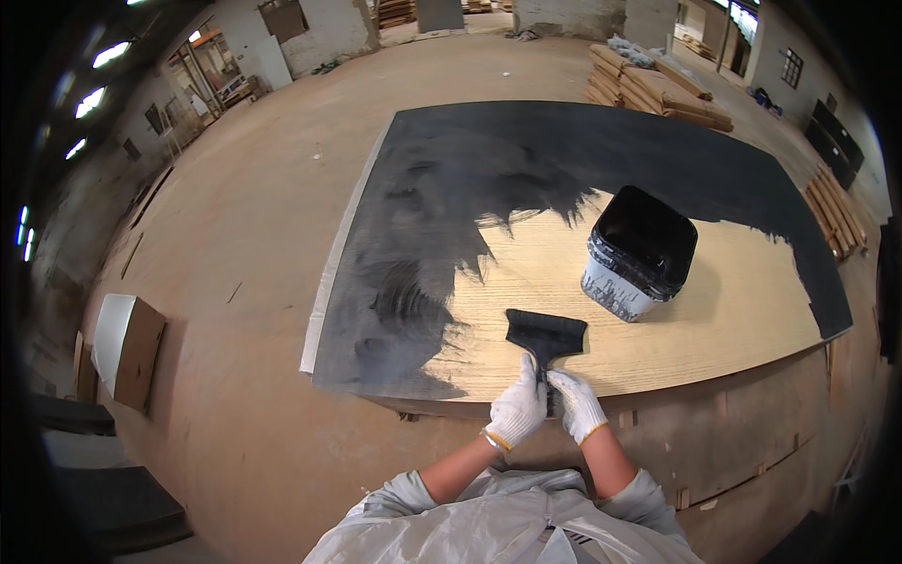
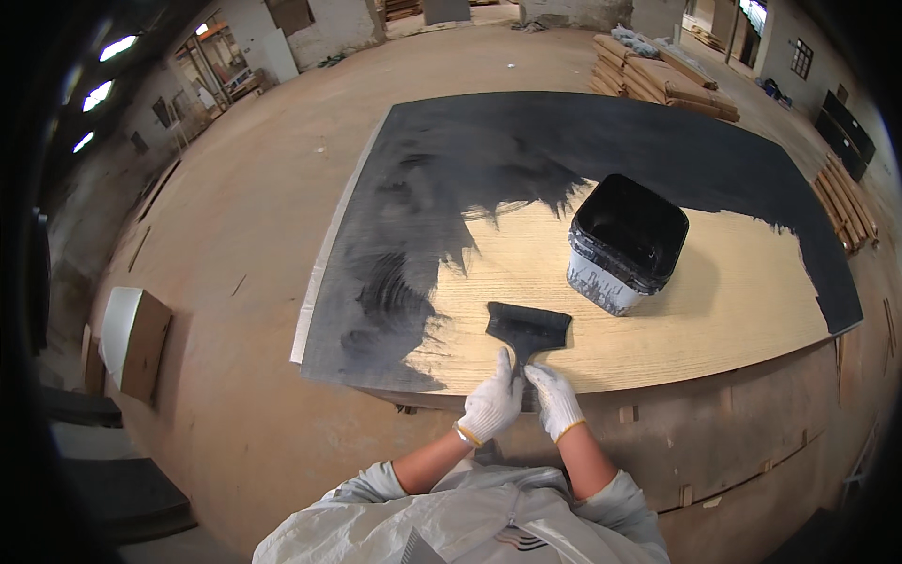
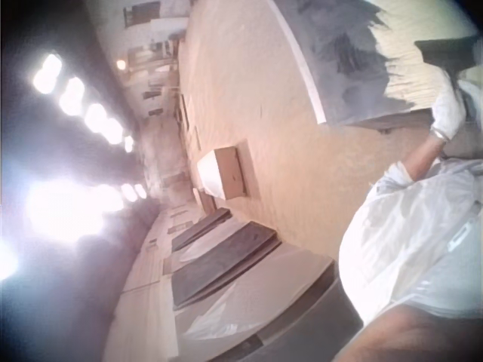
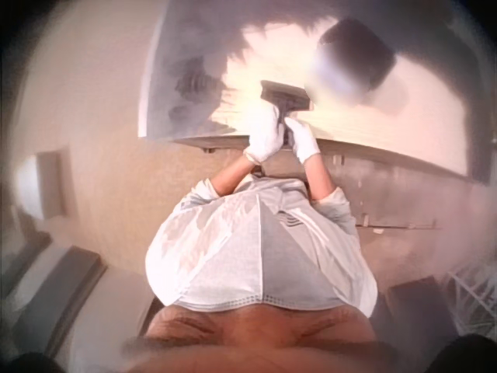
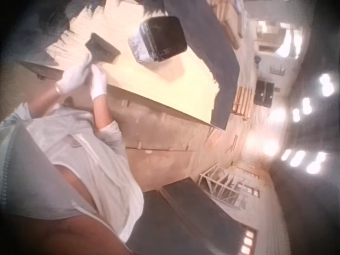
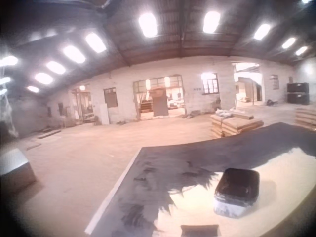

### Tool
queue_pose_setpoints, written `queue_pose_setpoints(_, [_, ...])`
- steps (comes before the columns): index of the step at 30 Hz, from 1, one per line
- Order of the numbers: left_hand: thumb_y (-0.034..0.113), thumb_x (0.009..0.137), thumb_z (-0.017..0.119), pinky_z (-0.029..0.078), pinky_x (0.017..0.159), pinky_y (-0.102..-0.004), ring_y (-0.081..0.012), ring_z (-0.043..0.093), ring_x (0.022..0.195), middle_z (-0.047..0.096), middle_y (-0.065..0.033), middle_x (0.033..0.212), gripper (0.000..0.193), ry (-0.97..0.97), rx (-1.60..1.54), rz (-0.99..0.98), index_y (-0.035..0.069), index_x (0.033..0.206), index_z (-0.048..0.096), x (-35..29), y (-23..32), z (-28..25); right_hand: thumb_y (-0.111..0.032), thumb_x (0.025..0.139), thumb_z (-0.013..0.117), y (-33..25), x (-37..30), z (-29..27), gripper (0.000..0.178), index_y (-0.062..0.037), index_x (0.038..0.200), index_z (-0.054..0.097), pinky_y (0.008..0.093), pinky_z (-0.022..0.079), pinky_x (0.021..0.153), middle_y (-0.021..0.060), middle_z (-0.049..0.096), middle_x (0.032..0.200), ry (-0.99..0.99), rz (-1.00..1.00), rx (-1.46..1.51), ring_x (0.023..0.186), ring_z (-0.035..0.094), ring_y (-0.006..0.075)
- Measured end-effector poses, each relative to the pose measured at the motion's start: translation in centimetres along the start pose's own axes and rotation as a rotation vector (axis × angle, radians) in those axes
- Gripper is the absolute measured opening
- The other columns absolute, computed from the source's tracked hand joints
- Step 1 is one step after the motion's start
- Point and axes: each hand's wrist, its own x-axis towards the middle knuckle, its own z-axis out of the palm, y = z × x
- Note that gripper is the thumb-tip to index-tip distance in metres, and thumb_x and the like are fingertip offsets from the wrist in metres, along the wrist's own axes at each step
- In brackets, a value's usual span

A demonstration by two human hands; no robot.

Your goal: The person applies black paint to a large wooden board using a brush. They repeatedly dip the brush into a paint container and spread the paint across the surface, covering the edges and center areas.

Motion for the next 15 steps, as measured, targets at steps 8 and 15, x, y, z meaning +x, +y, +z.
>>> queue_pose_setpoints(8, [0.028, 0.103, 0.064, 0.057, 0.065, -0.0477, -0.0332, 0.071, 0.064, 0.07, -0.0152, 0.071, 0.057, 0.252, -0.05, -0.108, 0.017, 0.157, 0.054, -6.5, 4.7, -1.6, -0.015, 0.102, 0.07, -3.4, -2.0, -1.9, 0.01, -0.0051, 0.106, 0.071, 0.0329, 0.05, 0.06, 0.0043, 0.068, 0.082, -0.321, 0.088, -0.251, 0.065, 0.062, 0.0155])
queue_pose_setpoints(15, [0.013, 0.106, 0.061, 0.046, 0.048, -0.0228, -0.0093, 0.061, 0.059, 0.07, -0.0065, 0.084, 0.026, 0.587, -1.019, -0.303, -0.003, 0.126, 0.068, -6.5, 6.2, -2.9, -0.006, 0.103, 0.067, -8.7, -9.7, -10.9, 0.021, 0.0011, 0.123, 0.064, 0.0281, 0.051, 0.06, 0.0036, 0.065, 0.084, -0.438, -0.098, -0.336, 0.069, 0.063, 0.0112])
